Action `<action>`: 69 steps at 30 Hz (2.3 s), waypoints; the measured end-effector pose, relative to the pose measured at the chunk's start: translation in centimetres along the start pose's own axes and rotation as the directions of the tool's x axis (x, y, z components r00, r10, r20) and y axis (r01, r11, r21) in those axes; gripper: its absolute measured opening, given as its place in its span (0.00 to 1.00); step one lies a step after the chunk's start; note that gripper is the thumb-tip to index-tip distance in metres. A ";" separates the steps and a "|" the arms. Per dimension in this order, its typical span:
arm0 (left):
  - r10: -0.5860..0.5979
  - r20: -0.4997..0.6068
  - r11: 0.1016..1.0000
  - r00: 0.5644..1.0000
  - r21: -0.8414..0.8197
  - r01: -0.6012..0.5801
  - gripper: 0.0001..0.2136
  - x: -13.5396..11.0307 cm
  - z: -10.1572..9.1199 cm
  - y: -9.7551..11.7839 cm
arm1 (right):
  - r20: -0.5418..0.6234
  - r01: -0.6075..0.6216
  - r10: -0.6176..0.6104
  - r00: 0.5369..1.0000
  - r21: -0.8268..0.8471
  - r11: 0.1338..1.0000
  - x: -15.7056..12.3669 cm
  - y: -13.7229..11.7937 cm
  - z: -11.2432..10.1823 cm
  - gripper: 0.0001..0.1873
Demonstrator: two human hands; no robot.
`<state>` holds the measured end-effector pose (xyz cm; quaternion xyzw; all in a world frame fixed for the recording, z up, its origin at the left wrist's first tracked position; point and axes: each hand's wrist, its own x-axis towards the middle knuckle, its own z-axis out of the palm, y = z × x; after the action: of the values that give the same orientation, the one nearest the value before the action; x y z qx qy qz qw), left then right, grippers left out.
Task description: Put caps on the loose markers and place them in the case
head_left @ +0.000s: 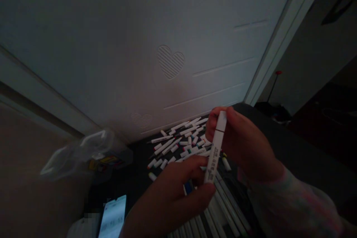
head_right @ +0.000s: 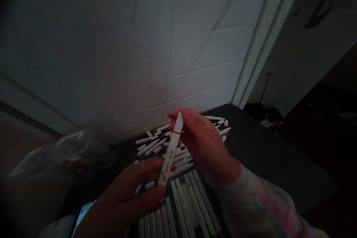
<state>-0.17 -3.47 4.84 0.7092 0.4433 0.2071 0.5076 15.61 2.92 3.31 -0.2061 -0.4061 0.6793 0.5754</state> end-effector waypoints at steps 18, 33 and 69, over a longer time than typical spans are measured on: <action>0.050 -0.252 0.998 0.966 -0.014 -0.055 0.17 0.5 0.5 -0.3 | 0.068 -0.015 0.013 0.998 0.031 0.999 -0.1 0.4 0.1 0.11; 0.054 -0.149 0.996 0.987 0.074 -0.043 0.13 0.4 0.3 -0.4 | 0.072 -0.019 0.019 0.997 -0.011 1.000 -0.1 0.5 0.2 0.11; 0.044 -0.064 0.996 0.997 -0.073 -0.049 0.11 1.2 0.9 0.5 | 0.157 -0.140 0.140 0.978 -0.008 0.990 -0.4 0.8 0.2 0.11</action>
<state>1.34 -3.01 4.77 0.6930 0.4342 0.2572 0.5149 15.11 2.52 2.75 -0.1790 -0.4335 0.7330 0.4927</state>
